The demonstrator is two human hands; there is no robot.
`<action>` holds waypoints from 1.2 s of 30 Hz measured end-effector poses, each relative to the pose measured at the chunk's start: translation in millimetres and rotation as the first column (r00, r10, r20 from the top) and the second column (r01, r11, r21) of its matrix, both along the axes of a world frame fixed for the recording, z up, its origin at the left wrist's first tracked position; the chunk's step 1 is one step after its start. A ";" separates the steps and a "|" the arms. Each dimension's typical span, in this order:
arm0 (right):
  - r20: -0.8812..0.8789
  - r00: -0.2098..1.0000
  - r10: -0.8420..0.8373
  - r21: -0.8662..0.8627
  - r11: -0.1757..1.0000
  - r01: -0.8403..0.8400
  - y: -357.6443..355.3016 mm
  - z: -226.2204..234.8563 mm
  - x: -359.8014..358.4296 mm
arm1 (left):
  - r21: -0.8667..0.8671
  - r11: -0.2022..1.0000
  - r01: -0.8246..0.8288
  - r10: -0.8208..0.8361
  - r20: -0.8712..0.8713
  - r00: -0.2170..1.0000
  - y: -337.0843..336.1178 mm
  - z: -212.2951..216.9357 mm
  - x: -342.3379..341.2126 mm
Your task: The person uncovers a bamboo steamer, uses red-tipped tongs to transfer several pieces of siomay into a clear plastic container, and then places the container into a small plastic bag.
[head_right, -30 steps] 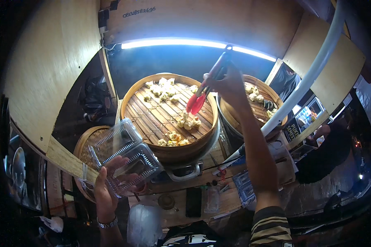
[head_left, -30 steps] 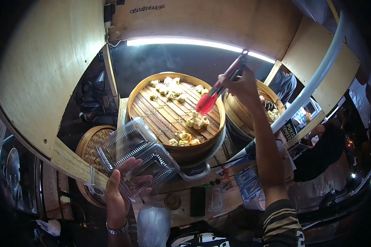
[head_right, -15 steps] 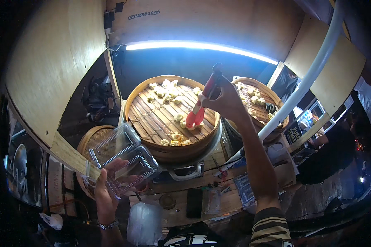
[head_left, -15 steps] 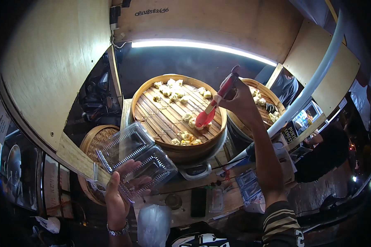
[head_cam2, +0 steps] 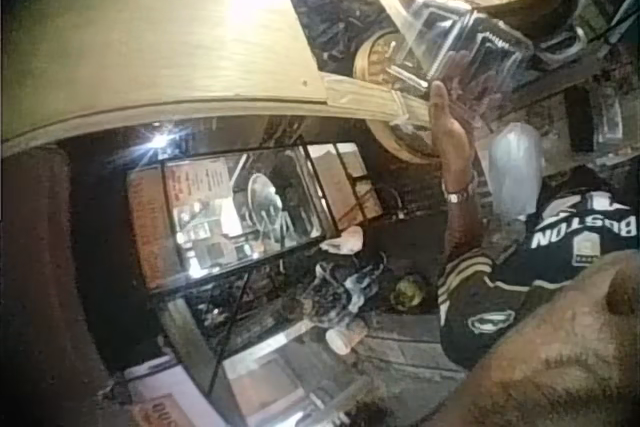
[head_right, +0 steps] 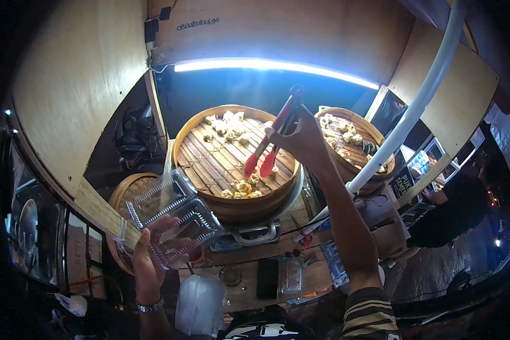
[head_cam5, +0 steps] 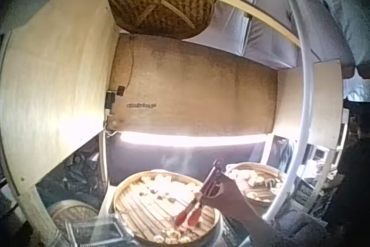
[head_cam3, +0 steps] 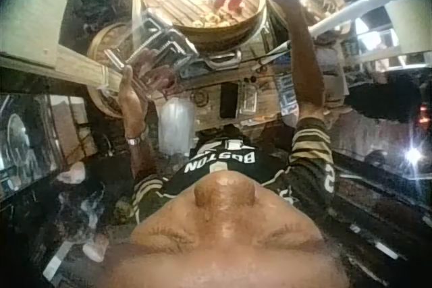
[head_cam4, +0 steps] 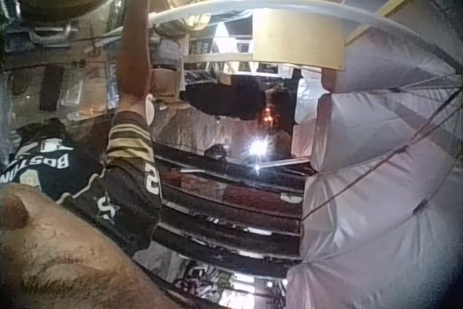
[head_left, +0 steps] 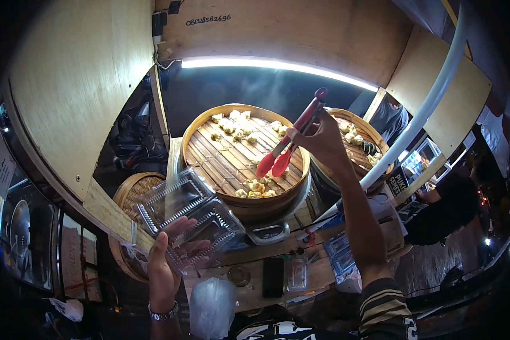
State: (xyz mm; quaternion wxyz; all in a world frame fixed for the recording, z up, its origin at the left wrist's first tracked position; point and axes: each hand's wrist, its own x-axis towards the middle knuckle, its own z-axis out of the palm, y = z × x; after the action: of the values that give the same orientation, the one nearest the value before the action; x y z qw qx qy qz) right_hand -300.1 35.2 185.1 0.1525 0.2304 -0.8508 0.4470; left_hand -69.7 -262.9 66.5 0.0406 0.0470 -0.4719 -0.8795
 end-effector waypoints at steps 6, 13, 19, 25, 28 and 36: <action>-0.057 0.997 0.050 -0.014 0.999 -0.051 -2.6 -20.0 -10.8 | 0.048 0.998 0.032 -0.030 -0.037 0.999 -2.7 -13.3 -18.9; -0.002 1.000 -0.025 -0.200 0.980 0.024 -22.2 27.4 26.1 | 0.126 0.987 0.097 -0.098 0.005 0.995 -3.5 -22.4 -35.9; 0.067 0.974 0.218 -0.395 0.902 -0.174 -51.5 39.3 42.7 | 0.148 0.974 0.172 -0.173 -0.010 0.985 4.5 -22.9 -53.9; 0.092 0.910 0.404 -0.313 0.879 -0.359 -95.6 35.0 58.2 | 0.217 0.943 0.251 -0.256 -0.004 0.967 15.0 -19.6 -59.7; 0.163 0.908 0.386 -0.261 0.904 -0.337 -115.4 40.1 71.2 | 0.252 0.930 0.269 -0.271 -0.024 0.962 16.6 -21.3 -59.9; 0.121 0.925 0.359 -0.250 0.913 -0.322 -110.3 38.7 81.3 | 0.318 0.916 0.245 -0.247 -0.034 0.968 18.1 -21.4 -55.5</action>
State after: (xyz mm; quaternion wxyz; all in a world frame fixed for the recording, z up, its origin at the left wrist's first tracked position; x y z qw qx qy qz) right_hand -218.8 -75.1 223.8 0.0265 0.3191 -0.7508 0.5777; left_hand -125.2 -244.8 45.1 -0.0802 -0.0035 -0.3254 -0.9422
